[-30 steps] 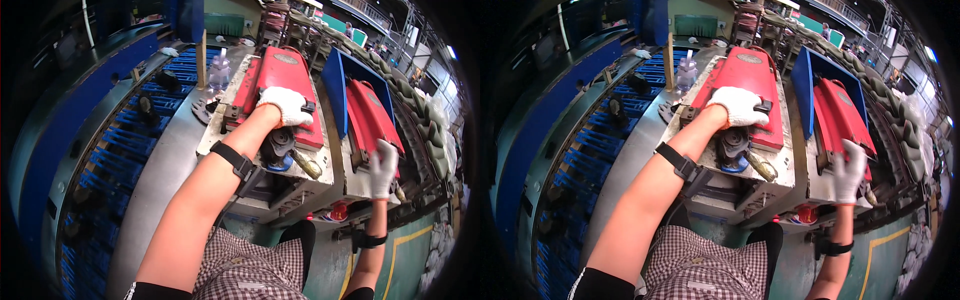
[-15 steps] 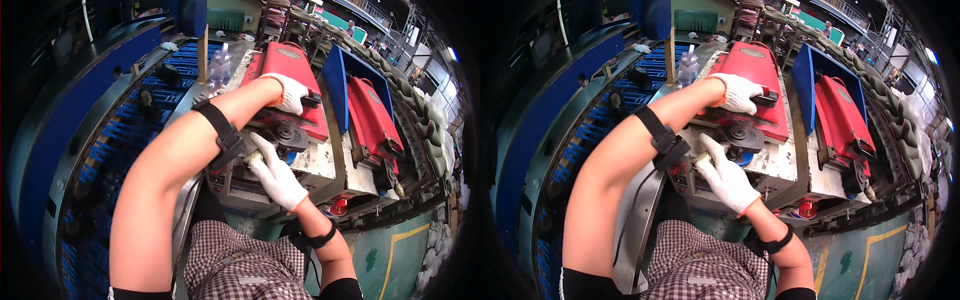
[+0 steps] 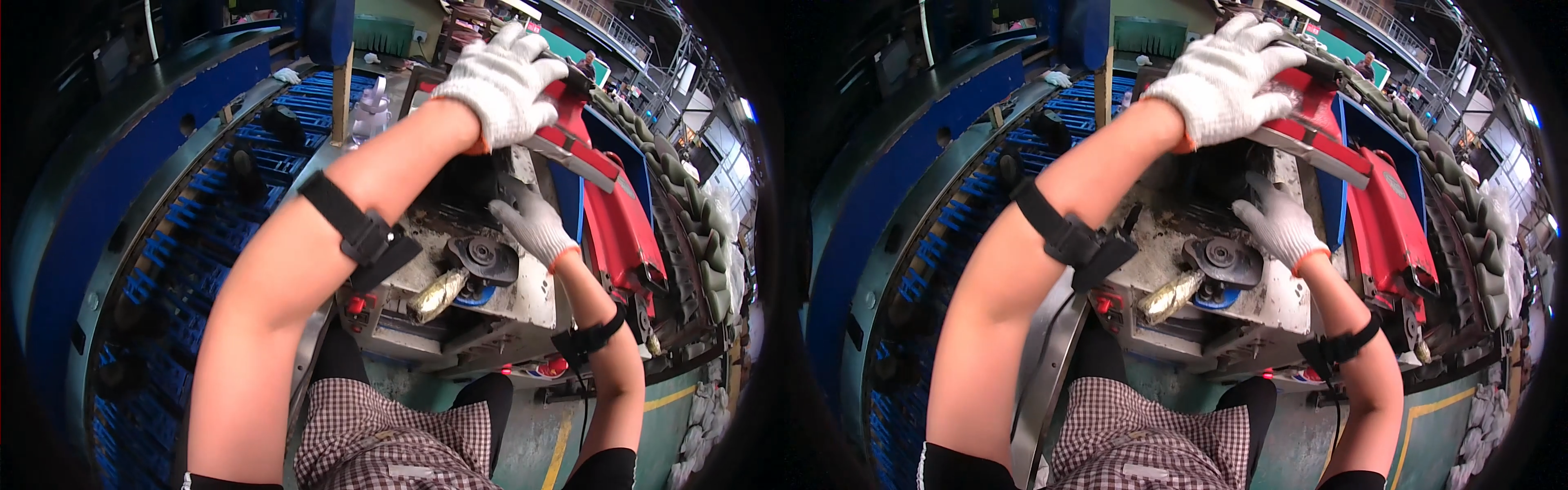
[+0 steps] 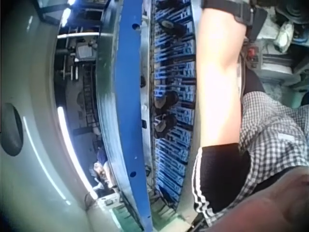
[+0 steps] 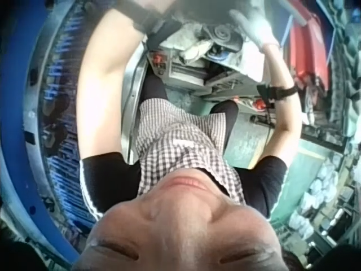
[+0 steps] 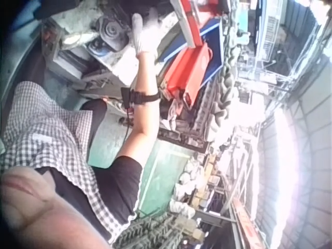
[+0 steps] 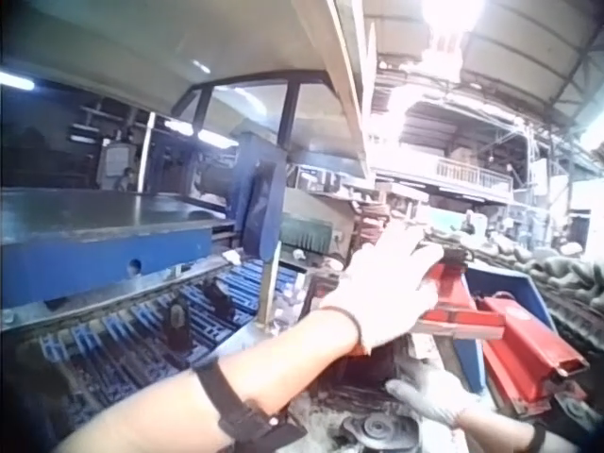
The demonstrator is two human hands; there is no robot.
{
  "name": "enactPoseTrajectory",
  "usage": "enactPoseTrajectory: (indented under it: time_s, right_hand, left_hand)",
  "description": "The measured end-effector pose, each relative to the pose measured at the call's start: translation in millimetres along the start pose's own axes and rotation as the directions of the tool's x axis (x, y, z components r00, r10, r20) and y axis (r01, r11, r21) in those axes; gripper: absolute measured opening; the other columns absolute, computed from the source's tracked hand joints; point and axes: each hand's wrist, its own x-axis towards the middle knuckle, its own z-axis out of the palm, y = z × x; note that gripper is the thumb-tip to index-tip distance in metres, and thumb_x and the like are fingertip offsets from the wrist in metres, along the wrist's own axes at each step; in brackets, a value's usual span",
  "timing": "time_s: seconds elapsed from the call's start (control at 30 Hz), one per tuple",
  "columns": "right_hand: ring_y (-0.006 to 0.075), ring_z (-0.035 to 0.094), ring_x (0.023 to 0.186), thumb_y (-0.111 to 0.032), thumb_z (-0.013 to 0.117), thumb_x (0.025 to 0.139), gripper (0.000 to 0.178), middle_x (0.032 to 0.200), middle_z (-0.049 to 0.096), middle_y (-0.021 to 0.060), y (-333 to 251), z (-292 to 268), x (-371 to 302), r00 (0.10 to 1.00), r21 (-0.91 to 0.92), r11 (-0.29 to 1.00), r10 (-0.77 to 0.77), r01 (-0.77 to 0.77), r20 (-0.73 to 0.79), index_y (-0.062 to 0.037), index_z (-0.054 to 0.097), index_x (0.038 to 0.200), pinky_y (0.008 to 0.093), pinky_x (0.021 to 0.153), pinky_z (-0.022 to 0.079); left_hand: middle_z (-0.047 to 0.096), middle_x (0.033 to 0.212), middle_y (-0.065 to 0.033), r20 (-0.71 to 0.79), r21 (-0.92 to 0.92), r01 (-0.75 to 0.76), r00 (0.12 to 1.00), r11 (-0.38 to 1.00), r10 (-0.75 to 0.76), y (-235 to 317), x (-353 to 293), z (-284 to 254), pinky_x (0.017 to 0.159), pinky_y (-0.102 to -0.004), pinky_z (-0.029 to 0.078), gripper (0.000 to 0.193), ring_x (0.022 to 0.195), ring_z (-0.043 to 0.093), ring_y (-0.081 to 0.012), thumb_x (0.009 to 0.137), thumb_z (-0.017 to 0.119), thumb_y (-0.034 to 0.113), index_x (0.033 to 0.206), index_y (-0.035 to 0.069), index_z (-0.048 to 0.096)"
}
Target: Operate a shoe-lasting machine to shape shoes on a conveyor line.
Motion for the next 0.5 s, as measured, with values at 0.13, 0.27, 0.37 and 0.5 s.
enactPoseTrajectory:
  time_s: [0.13,0.27,0.37,0.5]
  right_hand:
    - [0.0396,0.032,0.153,-0.054,0.066,0.094,0.087,0.158,0.044,0.0261,-7,26,66,0.989,-0.075,0.991,-0.107,0.115,0.099,-0.0026,0.036,0.158,0.0451,0.125,0.026]
    - [0.0370,0.041,0.145,-0.056,0.063,0.095,0.084,0.152,0.050,0.0240,7,33,83,0.966,0.001,0.966,-0.259,0.259,0.007,-0.0014,0.042,0.155,0.0450,0.120,0.032]
    - [0.0343,0.050,0.137,-0.058,0.060,0.096,0.081,0.147,0.056,0.0220,33,38,104,0.942,0.046,0.941,-0.333,0.335,-0.051,-0.0002,0.047,0.151,0.0449,0.114,0.038]
    - [0.0267,0.063,0.119,-0.057,0.056,0.099,0.068,0.130,0.068,0.0149,30,25,90,0.998,0.590,0.807,-0.055,0.023,0.037,-0.0029,0.058,0.139,0.0410,0.100,0.047]
  left_hand:
    - [0.049,0.158,-0.0129,0.171,0.199,0.053,0.981,0.979,-0.088,22,-17,-3,0.126,-0.0579,0.018,0.070,0.151,0.037,-0.0330,0.093,0.063,0.057,0.151,0.019,0.052]
    - [0.052,0.151,-0.0147,-0.098,0.067,0.039,0.995,0.997,-0.032,15,-34,7,0.127,-0.0572,0.014,0.070,0.149,0.037,-0.0378,0.089,0.065,0.056,0.144,0.012,0.058]
    - [0.048,0.155,-0.0179,-0.053,-0.225,0.068,0.995,0.972,-0.082,28,-72,-8,0.127,-0.0598,0.017,0.073,0.152,0.033,-0.0392,0.085,0.075,0.039,0.148,0.011,0.053]
    - [0.049,0.153,-0.0221,0.070,-0.583,0.418,0.880,0.697,-0.470,40,-149,-42,0.120,-0.0452,0.037,0.071,0.143,0.046,-0.0410,0.089,0.072,0.027,0.152,0.005,0.046]
